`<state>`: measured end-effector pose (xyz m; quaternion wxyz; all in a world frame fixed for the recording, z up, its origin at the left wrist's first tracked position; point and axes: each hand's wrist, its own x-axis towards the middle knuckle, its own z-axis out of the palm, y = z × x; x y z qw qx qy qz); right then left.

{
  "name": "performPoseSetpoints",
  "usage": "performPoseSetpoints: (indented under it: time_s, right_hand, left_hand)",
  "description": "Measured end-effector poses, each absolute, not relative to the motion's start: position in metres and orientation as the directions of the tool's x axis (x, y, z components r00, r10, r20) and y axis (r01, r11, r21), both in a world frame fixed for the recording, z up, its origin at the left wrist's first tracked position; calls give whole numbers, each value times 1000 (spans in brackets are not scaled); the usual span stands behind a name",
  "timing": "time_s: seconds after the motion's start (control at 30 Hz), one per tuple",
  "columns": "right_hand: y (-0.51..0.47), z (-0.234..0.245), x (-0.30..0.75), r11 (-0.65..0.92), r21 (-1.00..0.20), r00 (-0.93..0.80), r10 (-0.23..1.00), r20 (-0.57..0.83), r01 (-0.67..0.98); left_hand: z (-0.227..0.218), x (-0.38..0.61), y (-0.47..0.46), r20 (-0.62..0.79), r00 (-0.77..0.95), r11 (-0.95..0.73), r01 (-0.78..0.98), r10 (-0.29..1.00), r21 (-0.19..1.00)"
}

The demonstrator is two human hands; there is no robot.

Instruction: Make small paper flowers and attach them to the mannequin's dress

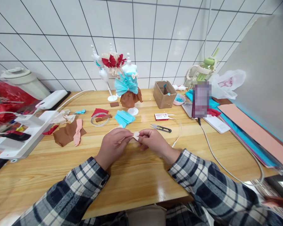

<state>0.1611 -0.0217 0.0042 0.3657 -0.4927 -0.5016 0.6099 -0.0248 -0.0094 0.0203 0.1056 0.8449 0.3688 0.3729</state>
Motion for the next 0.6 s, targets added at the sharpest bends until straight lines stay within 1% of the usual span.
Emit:
performPoseSetpoints:
  time_s: [0.03, 0.07, 0.1, 0.13, 0.17, 0.2, 0.23, 0.27, 0.33, 0.43, 0.5, 0.6]
  right_hand:
    - [-20, 4, 163, -273, -961, -290, 917, -275, 45]
    - [-18, 3, 166, -267, -961, -318, 907, -276, 73]
    - [-16, 3, 169, -213, -969, -338, 909, -244, 126]
    - [-14, 2, 171, -118, -974, -356, 917, -182, 194]
    - [-13, 1, 174, 11, -964, -375, 923, -93, 267]
    - [-12, 1, 177, 156, -928, -398, 917, 9, 339]
    - [-11, 0, 179, 294, -867, -430, 897, 104, 402]
    - [-10, 0, 180, 406, -794, -468, 866, 176, 453]
    - [-10, -1, 182, 535, -665, -537, 811, 231, 522]
    - [-12, -1, 182, 595, -545, -588, 780, 214, 591]
    - [-14, 0, 181, 616, -484, -602, 771, 209, 621]
    - [-17, 3, 181, 666, -408, -632, 738, 237, 625]
  left_hand:
    - [21, -28, -8, 580, 530, -778, 517, 619, 357]
    - [22, -31, -6, 593, 610, -841, 477, 526, 256]
    - [23, -35, -4, 591, 675, -884, 438, 442, 161]
    - [24, -38, -3, 585, 724, -913, 402, 366, 74]
    - [25, -40, -1, 570, 764, -931, 365, 301, 1]
    - [26, -42, -1, 548, 796, -940, 339, 257, -51]
    - [27, -43, -1, 512, 826, -943, 321, 237, -82]
    - [28, -43, -1, 460, 855, -944, 315, 239, -95]
    - [30, -42, -3, 327, 902, -942, 326, 283, -83]
    - [31, -39, -7, 139, 924, -930, 365, 356, -41]
    - [31, -37, -8, 79, 915, -918, 397, 395, -4]
    - [27, -36, -7, 83, 905, -909, 415, 418, 49]
